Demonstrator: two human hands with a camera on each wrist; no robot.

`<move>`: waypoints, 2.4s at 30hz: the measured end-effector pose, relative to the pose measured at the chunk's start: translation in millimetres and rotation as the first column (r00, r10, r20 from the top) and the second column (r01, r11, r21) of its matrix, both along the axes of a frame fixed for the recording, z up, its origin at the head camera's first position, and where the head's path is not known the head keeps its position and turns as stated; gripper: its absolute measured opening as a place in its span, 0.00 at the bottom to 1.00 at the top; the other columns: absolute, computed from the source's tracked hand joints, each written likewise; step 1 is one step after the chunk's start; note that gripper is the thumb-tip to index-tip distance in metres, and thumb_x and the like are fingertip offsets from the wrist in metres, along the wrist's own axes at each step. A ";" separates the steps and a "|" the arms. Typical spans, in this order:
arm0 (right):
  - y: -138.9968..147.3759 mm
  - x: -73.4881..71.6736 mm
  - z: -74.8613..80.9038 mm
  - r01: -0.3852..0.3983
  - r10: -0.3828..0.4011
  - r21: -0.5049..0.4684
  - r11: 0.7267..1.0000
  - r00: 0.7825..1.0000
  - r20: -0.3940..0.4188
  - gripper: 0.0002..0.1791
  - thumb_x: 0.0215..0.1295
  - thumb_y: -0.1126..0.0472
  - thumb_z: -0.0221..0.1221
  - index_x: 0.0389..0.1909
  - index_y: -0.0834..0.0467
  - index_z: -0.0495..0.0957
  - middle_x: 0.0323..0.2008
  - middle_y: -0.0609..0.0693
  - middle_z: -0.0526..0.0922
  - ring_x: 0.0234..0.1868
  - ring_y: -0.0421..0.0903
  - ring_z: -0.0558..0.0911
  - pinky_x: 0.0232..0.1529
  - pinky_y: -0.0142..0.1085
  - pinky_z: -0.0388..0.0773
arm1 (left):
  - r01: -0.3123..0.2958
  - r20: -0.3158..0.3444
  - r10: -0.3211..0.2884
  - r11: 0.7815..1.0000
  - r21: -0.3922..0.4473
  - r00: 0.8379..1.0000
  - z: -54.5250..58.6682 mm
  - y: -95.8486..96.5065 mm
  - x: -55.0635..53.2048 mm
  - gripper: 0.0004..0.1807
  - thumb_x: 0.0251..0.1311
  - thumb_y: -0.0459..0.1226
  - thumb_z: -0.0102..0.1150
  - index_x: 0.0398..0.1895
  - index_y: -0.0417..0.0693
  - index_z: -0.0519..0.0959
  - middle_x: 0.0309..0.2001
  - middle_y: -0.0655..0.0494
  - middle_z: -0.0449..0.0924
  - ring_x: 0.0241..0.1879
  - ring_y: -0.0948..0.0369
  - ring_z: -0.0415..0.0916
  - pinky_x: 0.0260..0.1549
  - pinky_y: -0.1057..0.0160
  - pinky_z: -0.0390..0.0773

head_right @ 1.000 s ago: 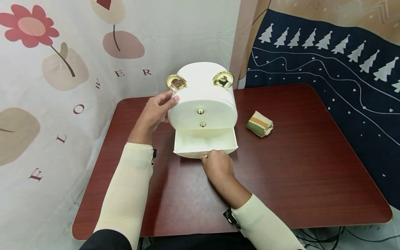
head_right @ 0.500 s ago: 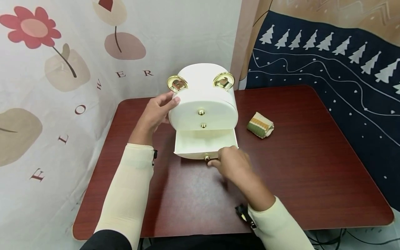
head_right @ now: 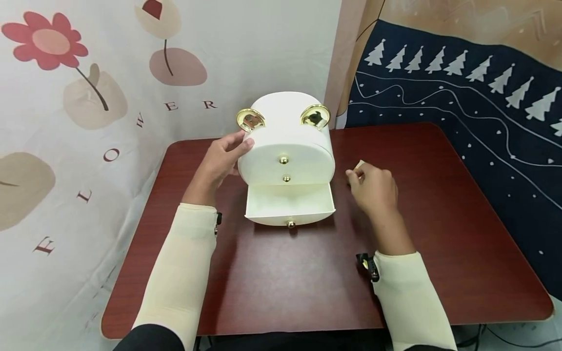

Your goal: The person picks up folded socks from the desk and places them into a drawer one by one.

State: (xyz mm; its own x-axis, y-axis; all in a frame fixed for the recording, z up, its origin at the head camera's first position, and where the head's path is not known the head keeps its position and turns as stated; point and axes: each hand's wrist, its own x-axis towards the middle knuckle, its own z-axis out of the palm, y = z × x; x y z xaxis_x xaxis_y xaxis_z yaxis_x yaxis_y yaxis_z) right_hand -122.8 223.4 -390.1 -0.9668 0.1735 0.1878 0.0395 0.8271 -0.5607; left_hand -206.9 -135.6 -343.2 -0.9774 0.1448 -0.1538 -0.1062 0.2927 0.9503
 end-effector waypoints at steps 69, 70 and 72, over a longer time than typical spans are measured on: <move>29.5 0.5 6.0 0.010 0.113 -0.454 0.891 0.963 0.244 0.36 0.80 0.54 0.64 0.80 0.66 0.66 0.68 0.69 0.75 0.55 0.52 0.77 0.38 0.22 0.81 | 0.007 0.035 -0.007 1.000 -0.008 0.999 0.3 0.7 -2.4 0.45 0.69 0.60 0.70 0.86 0.63 0.65 0.85 0.54 0.65 0.69 0.47 0.80 0.60 0.36 0.86; 27.5 4.1 8.7 0.009 0.106 -0.448 0.894 0.967 0.231 0.36 0.79 0.53 0.66 0.79 0.66 0.68 0.67 0.67 0.76 0.55 0.51 0.78 0.38 0.21 0.81 | 0.007 0.036 -0.006 1.000 -0.008 0.999 0.2 0.9 -2.3 0.45 0.69 0.60 0.70 0.86 0.63 0.65 0.85 0.54 0.64 0.68 0.47 0.80 0.59 0.36 0.86; 23.8 10.9 13.8 -0.009 0.106 -0.445 0.895 0.975 0.193 0.34 0.78 0.54 0.68 0.77 0.64 0.71 0.65 0.65 0.78 0.52 0.47 0.78 0.38 0.21 0.82 | 0.005 0.038 -0.004 1.000 -0.013 0.999 0.1 1.2 -2.0 0.45 0.69 0.60 0.70 0.86 0.64 0.65 0.85 0.54 0.64 0.68 0.47 0.80 0.59 0.37 0.87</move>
State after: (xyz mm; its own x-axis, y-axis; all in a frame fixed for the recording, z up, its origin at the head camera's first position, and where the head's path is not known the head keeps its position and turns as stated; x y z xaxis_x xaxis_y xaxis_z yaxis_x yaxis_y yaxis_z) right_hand -112.0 247.3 -376.3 -0.9859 0.1341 -0.1000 0.1546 0.5022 -0.8509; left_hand -208.9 -134.4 -343.1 -0.9702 0.1470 -0.1924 -0.1406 0.3051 0.9419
